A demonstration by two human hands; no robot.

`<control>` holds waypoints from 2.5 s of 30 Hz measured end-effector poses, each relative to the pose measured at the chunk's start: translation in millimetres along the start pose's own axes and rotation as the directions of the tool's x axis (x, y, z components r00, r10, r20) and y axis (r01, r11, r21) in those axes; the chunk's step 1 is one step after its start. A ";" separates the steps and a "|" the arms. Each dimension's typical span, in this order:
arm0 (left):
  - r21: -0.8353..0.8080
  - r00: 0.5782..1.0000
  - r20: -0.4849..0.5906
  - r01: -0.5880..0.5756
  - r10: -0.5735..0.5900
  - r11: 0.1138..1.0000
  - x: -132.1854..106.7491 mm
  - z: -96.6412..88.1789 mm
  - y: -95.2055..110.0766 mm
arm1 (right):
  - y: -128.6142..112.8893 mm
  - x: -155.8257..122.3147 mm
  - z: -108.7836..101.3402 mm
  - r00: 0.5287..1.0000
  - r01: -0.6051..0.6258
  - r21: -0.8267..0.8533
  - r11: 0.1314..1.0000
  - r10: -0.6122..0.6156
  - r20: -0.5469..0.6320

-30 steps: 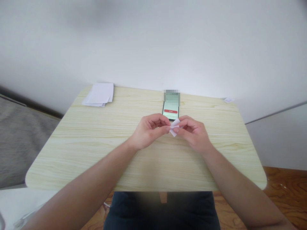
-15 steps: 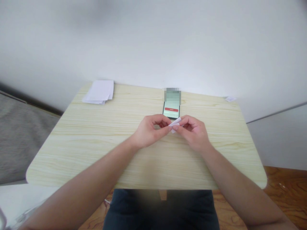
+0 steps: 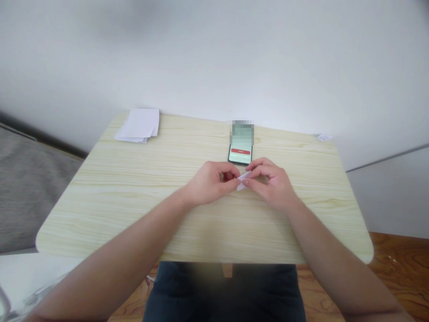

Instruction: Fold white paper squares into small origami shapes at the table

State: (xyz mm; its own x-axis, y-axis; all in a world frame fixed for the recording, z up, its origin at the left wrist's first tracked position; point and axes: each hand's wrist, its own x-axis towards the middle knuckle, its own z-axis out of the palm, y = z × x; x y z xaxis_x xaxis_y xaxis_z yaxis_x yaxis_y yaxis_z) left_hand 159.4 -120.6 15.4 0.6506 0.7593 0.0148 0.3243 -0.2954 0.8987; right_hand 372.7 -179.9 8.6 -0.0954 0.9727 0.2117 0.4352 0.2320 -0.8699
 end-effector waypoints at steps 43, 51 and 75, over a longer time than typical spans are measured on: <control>0.526 0.986 -0.098 -0.062 0.133 0.848 -94.1 25.3 -1.4 | -13.5 -3.1 19.4 0.942 0.161 -0.462 0.872 0.004 0.336; 0.511 0.988 -0.107 -0.042 0.112 0.858 -91.2 25.7 -1.6 | -13.8 -3.7 21.3 0.952 0.135 -0.452 0.882 0.010 0.305; 0.555 0.988 -0.105 -0.039 0.117 0.831 -89.9 28.9 -1.4 | -10.2 -1.4 21.3 0.966 0.086 -0.389 0.917 0.018 0.256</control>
State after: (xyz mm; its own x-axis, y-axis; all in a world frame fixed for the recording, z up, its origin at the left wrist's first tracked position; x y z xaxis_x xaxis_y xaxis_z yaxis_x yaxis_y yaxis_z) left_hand 120.3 -205.1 0.1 0.6081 0.7763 0.1659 0.6248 -0.5970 0.5032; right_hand 349.3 -183.4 7.8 -0.3135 0.9467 0.0745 0.7389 0.2925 -0.6070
